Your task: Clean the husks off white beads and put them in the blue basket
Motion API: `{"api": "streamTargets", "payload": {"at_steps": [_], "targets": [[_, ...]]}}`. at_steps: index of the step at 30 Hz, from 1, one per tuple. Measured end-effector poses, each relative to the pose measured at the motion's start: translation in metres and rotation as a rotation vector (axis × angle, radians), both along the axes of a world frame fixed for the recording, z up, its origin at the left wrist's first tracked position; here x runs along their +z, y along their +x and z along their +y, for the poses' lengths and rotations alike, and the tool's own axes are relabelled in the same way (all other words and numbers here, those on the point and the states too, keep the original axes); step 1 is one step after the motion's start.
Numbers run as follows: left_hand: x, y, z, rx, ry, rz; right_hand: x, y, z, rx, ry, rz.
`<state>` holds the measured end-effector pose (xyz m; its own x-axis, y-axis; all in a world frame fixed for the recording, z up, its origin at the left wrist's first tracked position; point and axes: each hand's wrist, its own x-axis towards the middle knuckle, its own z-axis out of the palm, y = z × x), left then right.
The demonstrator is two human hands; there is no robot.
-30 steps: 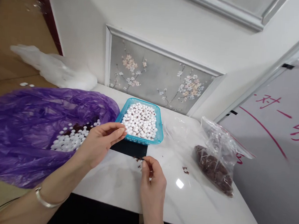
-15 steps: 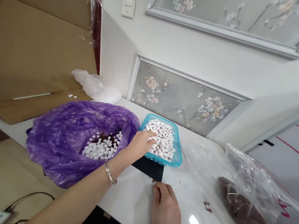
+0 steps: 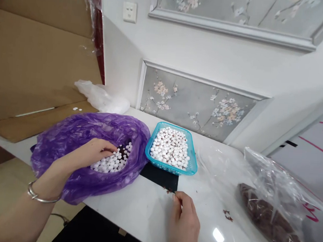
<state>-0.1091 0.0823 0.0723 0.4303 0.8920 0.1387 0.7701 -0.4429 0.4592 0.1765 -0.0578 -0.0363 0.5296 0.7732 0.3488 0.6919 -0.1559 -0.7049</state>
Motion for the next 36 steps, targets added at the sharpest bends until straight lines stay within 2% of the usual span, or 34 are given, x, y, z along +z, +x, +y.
{"api": "streamTargets", "payload": {"at_steps": [3,9,12,17,20,22,25,28,31,33,36], "targets": [[-0.015,0.002,-0.001,0.004,0.023,0.039,0.004,-0.003,0.000,-0.007,-0.042,0.018],[-0.034,0.015,0.006,-0.012,0.045,0.060,0.006,-0.007,0.000,0.004,0.049,0.064],[-0.032,0.018,0.004,-0.004,0.063,0.028,0.008,-0.007,-0.001,0.007,0.082,0.095],[-0.017,0.026,-0.011,0.025,0.119,-0.108,0.015,-0.005,-0.003,0.076,0.159,0.261],[-0.012,0.038,-0.027,0.104,0.105,-0.317,0.017,-0.002,-0.002,0.093,0.154,0.374],[-0.013,0.050,-0.041,0.132,-0.095,-0.631,0.017,0.001,-0.001,0.113,0.149,0.419],[-0.023,0.074,-0.064,0.086,-0.629,-1.131,0.019,0.002,-0.002,0.167,0.140,0.515],[-0.037,0.095,-0.080,0.051,-1.027,-1.368,0.023,-0.006,-0.005,0.229,0.129,0.633],[-0.049,0.106,-0.087,0.061,-1.213,-1.464,0.029,-0.018,-0.009,0.316,0.130,0.869],[-0.055,0.108,-0.087,0.036,-1.249,-1.494,0.034,-0.027,-0.011,0.378,0.125,0.991],[-0.060,0.107,-0.086,-0.042,-1.257,-1.490,0.043,-0.036,-0.010,0.438,0.128,1.008]]}}
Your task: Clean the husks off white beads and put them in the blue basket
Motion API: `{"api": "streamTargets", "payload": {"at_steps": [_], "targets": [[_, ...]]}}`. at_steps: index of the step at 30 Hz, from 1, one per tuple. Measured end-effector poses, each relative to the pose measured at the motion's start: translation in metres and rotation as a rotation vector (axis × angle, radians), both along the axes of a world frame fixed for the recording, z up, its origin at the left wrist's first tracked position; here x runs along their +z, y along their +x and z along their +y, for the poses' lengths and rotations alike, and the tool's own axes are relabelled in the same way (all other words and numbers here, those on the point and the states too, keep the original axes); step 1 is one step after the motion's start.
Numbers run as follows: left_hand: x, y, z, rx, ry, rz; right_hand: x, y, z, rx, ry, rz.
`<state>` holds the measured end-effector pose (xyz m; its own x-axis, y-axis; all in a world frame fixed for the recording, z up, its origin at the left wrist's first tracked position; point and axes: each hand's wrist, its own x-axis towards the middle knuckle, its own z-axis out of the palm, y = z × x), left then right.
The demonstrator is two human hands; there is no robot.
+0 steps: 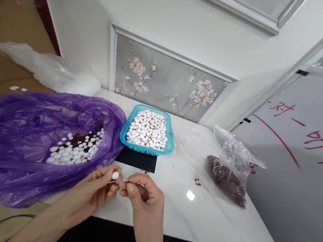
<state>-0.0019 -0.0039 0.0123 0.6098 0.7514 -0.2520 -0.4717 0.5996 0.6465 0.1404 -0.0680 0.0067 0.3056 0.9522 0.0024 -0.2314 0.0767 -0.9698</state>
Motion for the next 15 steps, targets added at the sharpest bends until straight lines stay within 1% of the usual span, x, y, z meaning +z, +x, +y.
{"api": "streamTargets", "payload": {"at_steps": [3,6,10,12,15], "targets": [[-0.003,-0.002,0.000,-0.026,0.024,-0.022,0.008,-0.006,0.001,0.025,0.059,-0.042],[-0.004,-0.004,0.000,-0.033,0.021,-0.049,0.013,-0.012,0.001,0.007,0.098,-0.124],[-0.003,-0.005,0.000,-0.030,0.049,-0.046,0.018,-0.019,0.001,-0.022,0.072,-0.134],[-0.002,-0.005,0.000,-0.012,0.079,-0.037,0.019,-0.021,0.001,0.000,0.073,-0.138],[-0.002,-0.004,0.001,-0.004,0.119,-0.027,0.018,-0.022,0.002,0.029,0.089,-0.202]]}}
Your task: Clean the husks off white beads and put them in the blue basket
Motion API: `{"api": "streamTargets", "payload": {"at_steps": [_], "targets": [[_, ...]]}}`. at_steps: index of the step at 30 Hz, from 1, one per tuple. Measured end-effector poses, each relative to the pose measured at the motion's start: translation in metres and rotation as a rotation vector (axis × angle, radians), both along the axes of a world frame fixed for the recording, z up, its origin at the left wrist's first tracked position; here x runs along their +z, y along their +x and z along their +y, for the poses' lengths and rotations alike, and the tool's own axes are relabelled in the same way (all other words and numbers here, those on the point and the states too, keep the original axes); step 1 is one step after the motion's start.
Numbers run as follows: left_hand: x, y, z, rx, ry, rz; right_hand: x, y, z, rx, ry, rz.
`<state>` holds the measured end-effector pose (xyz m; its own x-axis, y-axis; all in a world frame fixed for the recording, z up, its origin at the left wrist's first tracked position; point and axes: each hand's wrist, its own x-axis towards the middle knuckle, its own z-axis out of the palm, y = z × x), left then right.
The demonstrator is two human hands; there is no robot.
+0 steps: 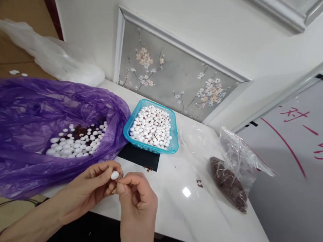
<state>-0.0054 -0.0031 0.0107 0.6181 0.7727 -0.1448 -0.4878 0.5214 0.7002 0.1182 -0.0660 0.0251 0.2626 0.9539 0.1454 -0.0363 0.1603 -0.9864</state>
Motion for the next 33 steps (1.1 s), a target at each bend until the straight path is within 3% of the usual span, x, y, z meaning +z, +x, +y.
{"api": "streamTargets", "payload": {"at_steps": [15,25,33], "targets": [[0.0026,0.0003,-0.0017,0.020,0.060,0.088,-0.0022,-0.0015,-0.0014,-0.027,0.023,-0.156],[0.0065,-0.0024,-0.0024,0.112,0.245,0.225,-0.0027,-0.0041,-0.0012,-0.012,0.018,-0.132],[0.0017,0.0013,-0.0054,0.131,0.179,0.199,-0.0099,-0.0043,0.0003,-0.050,0.029,-0.155]]}}
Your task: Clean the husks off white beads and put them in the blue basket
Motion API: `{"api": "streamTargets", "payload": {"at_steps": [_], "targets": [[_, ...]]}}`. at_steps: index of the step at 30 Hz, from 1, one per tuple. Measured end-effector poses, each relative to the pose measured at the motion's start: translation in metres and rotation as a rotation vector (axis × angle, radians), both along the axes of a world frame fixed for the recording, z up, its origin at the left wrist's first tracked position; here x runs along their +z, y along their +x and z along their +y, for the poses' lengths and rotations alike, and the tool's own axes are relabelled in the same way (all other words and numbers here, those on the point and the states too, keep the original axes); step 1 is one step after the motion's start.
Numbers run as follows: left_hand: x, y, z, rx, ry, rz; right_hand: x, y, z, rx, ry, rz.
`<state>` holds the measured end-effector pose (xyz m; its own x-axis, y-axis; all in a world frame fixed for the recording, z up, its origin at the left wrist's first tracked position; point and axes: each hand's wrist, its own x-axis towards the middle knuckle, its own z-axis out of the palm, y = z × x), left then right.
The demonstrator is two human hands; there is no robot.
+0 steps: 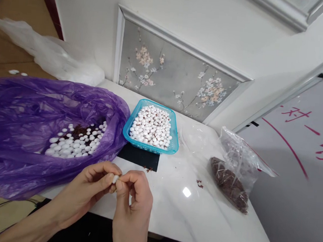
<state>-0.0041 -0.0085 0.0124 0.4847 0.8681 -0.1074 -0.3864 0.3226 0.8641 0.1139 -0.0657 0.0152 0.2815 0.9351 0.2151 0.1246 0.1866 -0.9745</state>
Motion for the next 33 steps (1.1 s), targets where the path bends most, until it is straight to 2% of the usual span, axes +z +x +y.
{"api": "streamTargets", "payload": {"at_steps": [10,13,17,20,22,26,33], "targets": [[-0.002,0.003,-0.003,0.037,-0.035,-0.022,0.001,0.003,0.006,0.013,-0.092,0.133],[0.000,0.005,-0.005,0.014,-0.083,-0.071,0.003,0.005,0.009,0.060,-0.145,0.257],[0.005,0.006,-0.005,-0.059,-0.223,-0.191,0.001,0.010,0.009,0.129,-0.068,0.514],[0.008,0.002,-0.003,-0.055,-0.276,-0.221,-0.005,0.016,0.005,0.083,-0.010,0.524],[0.007,-0.001,-0.002,-0.050,-0.246,-0.218,-0.010,0.021,0.002,0.037,-0.018,0.473],[0.007,-0.006,-0.003,-0.057,-0.085,-0.172,-0.017,0.026,-0.001,-0.045,-0.046,0.419],[0.006,-0.005,-0.006,-0.017,0.097,-0.044,-0.019,0.023,-0.004,-0.027,-0.058,0.265]]}}
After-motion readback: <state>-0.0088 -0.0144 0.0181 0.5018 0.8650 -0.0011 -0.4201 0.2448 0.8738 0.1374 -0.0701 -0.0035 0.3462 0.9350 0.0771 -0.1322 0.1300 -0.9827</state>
